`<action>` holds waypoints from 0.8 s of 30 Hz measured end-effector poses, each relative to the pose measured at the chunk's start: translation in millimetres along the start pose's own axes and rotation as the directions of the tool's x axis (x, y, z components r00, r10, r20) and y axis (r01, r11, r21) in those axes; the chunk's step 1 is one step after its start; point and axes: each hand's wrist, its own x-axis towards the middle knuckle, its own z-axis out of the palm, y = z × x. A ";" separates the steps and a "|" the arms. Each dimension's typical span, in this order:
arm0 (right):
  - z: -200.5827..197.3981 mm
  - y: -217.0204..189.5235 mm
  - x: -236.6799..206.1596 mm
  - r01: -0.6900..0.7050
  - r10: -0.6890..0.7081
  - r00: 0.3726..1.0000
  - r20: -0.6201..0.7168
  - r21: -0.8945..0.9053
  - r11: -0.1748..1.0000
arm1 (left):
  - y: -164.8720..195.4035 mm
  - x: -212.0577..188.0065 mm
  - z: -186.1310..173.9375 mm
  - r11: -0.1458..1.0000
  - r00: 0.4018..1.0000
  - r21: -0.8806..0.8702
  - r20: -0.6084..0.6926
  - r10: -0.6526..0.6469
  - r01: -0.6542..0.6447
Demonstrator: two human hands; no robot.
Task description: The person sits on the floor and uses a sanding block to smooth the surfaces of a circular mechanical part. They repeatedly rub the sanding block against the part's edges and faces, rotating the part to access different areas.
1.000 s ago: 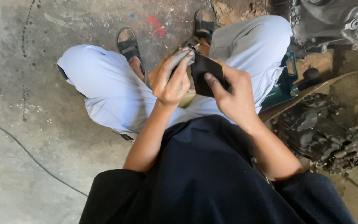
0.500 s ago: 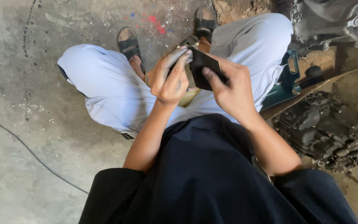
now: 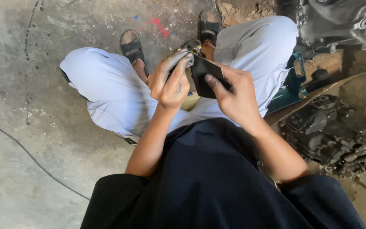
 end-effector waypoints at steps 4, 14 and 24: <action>1.4 -0.2 -0.9 -0.025 0.026 1.000 -0.016 0.018 1.000 | -0.5 -0.7 -0.9 1.000 1.000 -0.005 0.029 -0.008 0.008; 2.6 -1.2 -0.7 0.001 0.000 0.999 -0.033 0.035 0.999 | 0.3 -0.4 -1.0 1.000 1.000 0.005 0.019 0.005 -0.005; 1.8 -8.8 -3.8 -0.021 0.020 0.999 -0.039 -0.022 1.000 | 0.8 -1.3 -0.1 1.000 1.000 -0.013 -0.011 0.014 -0.014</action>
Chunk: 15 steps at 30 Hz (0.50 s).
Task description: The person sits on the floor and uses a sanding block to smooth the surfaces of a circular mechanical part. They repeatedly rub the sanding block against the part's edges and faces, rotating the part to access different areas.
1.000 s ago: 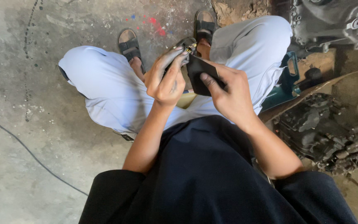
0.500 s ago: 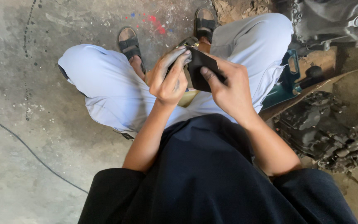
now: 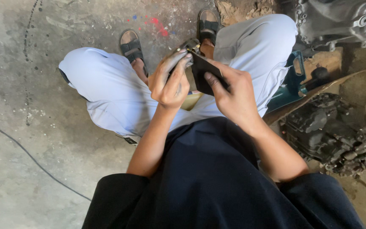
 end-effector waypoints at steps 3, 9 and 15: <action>1.0 -0.5 0.6 0.008 -0.008 1.000 -0.007 0.016 1.000 | -0.7 0.8 -0.7 1.000 1.000 0.012 0.015 0.022 -0.023; 1.5 0.1 3.3 0.035 -0.035 0.999 0.000 0.050 0.998 | -0.7 1.4 -1.2 0.999 1.000 0.034 -0.004 0.013 -0.013; 4.3 -0.7 3.4 0.007 -0.007 1.000 0.011 0.010 1.000 | -1.9 -0.4 -3.3 1.000 1.000 0.020 0.000 -0.023 0.023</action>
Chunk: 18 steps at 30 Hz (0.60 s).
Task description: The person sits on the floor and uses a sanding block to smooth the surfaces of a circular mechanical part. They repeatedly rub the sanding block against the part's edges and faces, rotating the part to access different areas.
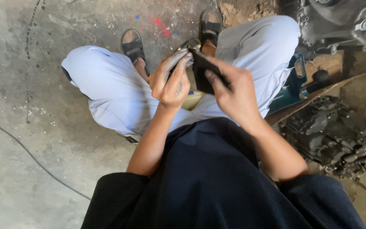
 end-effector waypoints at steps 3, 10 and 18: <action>1.0 0.5 1.4 0.007 -0.007 1.000 -0.007 -0.002 1.000 | -0.6 0.1 -0.9 1.000 1.000 0.002 0.003 -0.001 0.001; 3.2 16.4 -2.5 0.077 -0.077 0.997 -0.006 -0.025 0.997 | -1.5 -3.4 -1.3 0.999 0.999 0.038 0.025 -0.034 0.033; -40.0 41.2 -13.7 0.018 0.000 0.989 -0.145 0.128 0.992 | -29.9 -47.4 8.8 0.618 0.745 -0.461 0.159 -0.648 0.636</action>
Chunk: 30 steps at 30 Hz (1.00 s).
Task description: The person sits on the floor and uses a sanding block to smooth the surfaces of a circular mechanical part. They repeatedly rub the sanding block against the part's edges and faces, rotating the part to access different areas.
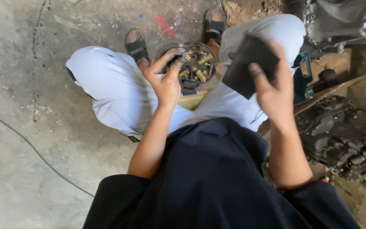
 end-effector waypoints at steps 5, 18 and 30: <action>-19.5 5.5 18.4 -0.100 0.085 0.995 0.056 0.672 0.734 | -28.7 -6.3 -2.2 0.736 0.936 -0.585 0.139 -0.324 0.342; 7.1 6.6 22.4 0.370 -0.324 0.923 0.206 -0.251 0.895 | 17.9 -6.2 -4.8 0.999 0.971 0.040 0.239 0.020 -0.030; 48.9 -18.6 21.1 0.372 -0.406 0.912 0.051 -0.517 0.771 | 20.0 -21.7 22.2 0.937 0.991 -0.322 0.018 -0.136 0.134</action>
